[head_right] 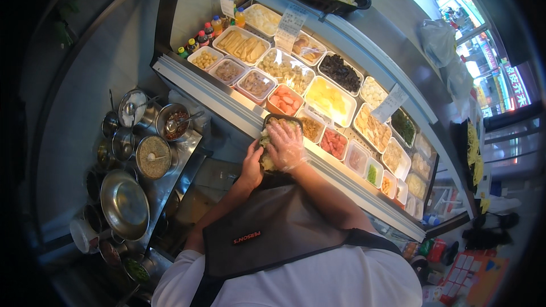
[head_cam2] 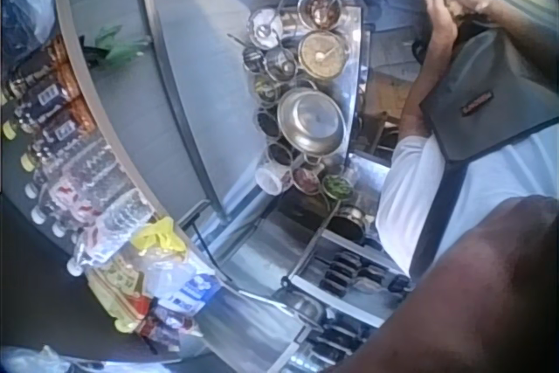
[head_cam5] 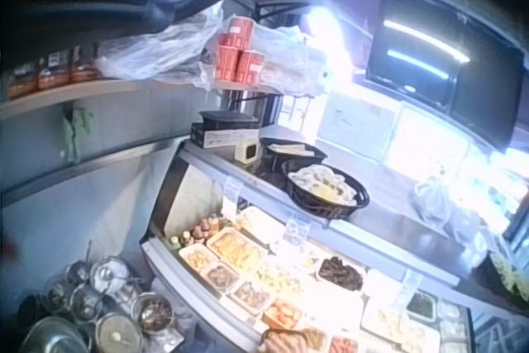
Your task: The person assembles a food order in a black container, starting by adding cooked meat and then layering various ingredients from a refrigerated display case. They add shredded cabbage, green vegetables, and other toppings by hand, then use a ladle to pour a sauce over the contents before placing the container on the counter.
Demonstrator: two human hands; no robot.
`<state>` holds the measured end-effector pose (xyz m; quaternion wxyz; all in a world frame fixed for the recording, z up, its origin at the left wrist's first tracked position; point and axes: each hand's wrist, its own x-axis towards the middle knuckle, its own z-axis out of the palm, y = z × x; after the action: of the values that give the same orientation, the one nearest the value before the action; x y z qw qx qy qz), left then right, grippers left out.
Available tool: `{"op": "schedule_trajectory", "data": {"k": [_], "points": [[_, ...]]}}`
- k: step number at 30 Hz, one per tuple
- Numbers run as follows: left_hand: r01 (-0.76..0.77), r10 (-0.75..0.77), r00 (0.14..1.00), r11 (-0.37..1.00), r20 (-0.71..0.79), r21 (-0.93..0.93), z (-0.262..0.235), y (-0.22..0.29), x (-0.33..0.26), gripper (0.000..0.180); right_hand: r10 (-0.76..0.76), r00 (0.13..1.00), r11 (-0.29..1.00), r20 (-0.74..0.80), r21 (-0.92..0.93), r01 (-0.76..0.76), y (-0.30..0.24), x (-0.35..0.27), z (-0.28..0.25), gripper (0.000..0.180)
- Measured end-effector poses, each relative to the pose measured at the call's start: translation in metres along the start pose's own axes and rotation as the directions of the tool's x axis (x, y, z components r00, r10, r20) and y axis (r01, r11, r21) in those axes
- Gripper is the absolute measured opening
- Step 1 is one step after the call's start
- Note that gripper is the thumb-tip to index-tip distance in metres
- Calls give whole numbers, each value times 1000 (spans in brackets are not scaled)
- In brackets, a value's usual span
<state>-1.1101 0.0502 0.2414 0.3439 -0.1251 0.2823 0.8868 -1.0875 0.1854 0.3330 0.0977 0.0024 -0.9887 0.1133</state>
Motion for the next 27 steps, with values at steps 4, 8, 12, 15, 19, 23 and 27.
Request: {"op": "schedule_trajectory", "data": {"k": [4, 8, 12, 15, 19, 23, 27], "points": [[98, -98, 995, 995, 11, 7, -16, 2, 4, 58, -42, 999, 999, 22, 16, 41, 1, 7, 0, 62], [51, -48, 998, 994, -33, 98, 0, 4, -6, 62, -45, 998, 999, 34, 1, 45, 5, -1, -4, 63], [-52, 45, 998, 987, 51, 154, -7, 0, -7, 66, -62, 998, 998, 27, 3, 62, 0, -1, -2, 64], [-136, 109, 984, 969, 137, 204, 0, 2, -12, 68, -35, 999, 999, 27, 5, 35, -1, -4, -3, 64], [-162, 133, 979, 968, 155, 192, 3, -2, -17, 70, -15, 999, 1000, 44, 0, 15, 0, -8, -6, 63], [-45, 30, 996, 983, 85, 179, -7, -7, -20, 70, -10, 999, 1000, 53, 5, 10, -4, -15, -7, 61], [17, -35, 995, 982, 93, 190, -16, -11, -22, 70, -2, 998, 1000, 59, 14, 2, -9, -23, -10, 60]]}}
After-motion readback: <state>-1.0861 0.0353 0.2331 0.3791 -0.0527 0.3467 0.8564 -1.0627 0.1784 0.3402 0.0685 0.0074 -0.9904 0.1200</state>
